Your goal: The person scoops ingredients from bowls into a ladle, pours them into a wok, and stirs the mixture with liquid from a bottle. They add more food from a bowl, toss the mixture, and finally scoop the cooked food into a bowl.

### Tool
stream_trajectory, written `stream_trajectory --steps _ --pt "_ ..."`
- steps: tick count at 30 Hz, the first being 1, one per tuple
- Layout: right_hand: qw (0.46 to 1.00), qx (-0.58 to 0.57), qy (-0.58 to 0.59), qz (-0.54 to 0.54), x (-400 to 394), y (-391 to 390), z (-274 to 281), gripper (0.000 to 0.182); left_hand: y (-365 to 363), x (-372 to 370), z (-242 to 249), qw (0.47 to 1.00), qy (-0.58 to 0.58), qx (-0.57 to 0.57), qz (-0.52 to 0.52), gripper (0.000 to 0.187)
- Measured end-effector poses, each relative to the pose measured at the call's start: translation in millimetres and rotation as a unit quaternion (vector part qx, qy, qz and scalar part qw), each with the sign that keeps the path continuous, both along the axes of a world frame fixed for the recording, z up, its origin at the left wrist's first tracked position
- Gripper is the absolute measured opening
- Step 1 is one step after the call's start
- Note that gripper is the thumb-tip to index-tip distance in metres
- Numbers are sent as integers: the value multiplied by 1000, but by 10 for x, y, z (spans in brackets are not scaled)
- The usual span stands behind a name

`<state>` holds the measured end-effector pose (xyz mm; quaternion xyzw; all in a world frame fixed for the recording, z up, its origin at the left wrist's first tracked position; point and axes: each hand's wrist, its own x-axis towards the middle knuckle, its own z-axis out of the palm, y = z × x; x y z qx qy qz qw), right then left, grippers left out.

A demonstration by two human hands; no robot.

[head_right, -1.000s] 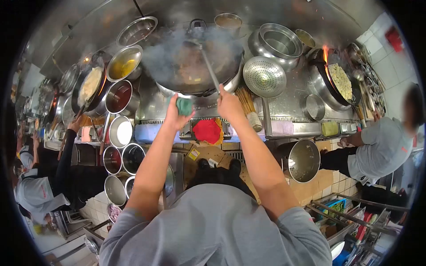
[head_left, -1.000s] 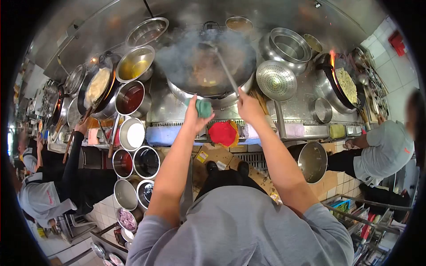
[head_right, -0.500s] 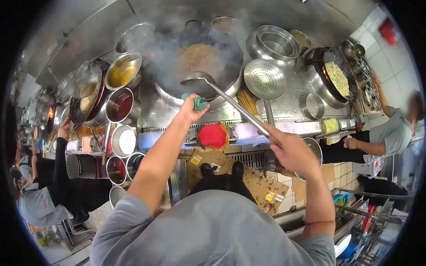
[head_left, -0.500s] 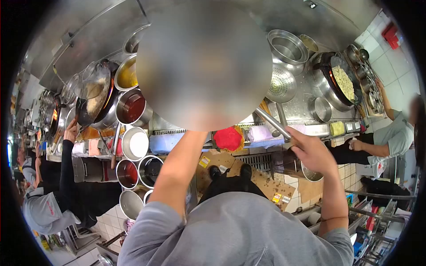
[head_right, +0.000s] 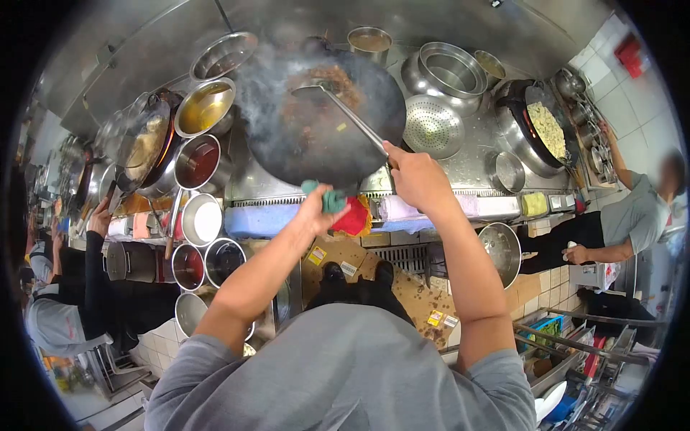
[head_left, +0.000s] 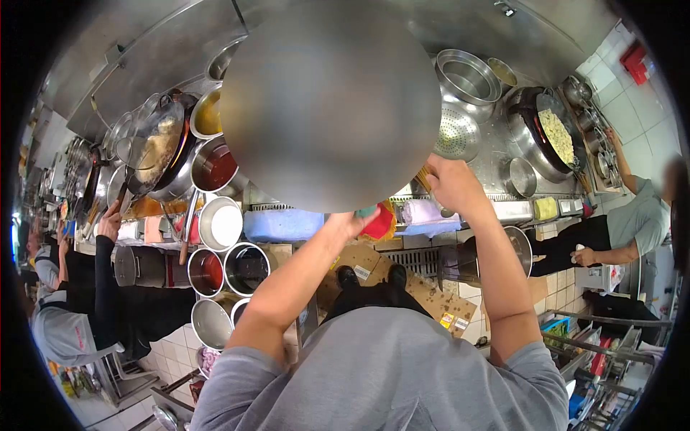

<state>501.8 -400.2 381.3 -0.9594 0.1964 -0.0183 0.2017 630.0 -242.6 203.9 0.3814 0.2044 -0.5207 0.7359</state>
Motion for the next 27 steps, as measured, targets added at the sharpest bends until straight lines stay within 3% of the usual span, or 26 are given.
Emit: stream_trajectory --steps 3,5,8,10,12,14,16,22,24,27 --pt "1000 15 -27 -1 -126 45 72 47 153 -260 367 999 14 26 -21 16" --pt "999 30 -34 14 -263 20 113 48 63 -222 595 998 37 -31 37 16" --pt "998 61 14 24 -485 30 336 50 -266 210 494 995 34 -16 88 12" --pt "996 81 31 26 -687 -23 560 50 -251 145 590 997 19 -11 71 10" --pt "992 95 72 35 -820 -58 741 45 -84 -88 987 1000 2 1 19 11" --pt "991 96 84 31 -799 -96 698 45 -109 -64 963 1000 7 15 -8 14" --pt "997 40 9 70 -631 -167 481 44 -249 148 861 1000 1 14 -9 16" --pt "1000 17 -22 -11 -146 24 -27 43 -77 68 -60 1000 -21 8 -12 15" --pt "1000 13 -15 -18 -194 13 6 45 44 -91 63 998 -4 39 -47 14" --pt "996 84 -32 -8 -450 28 136 45 -239 129 461 999 8 21 42 12"
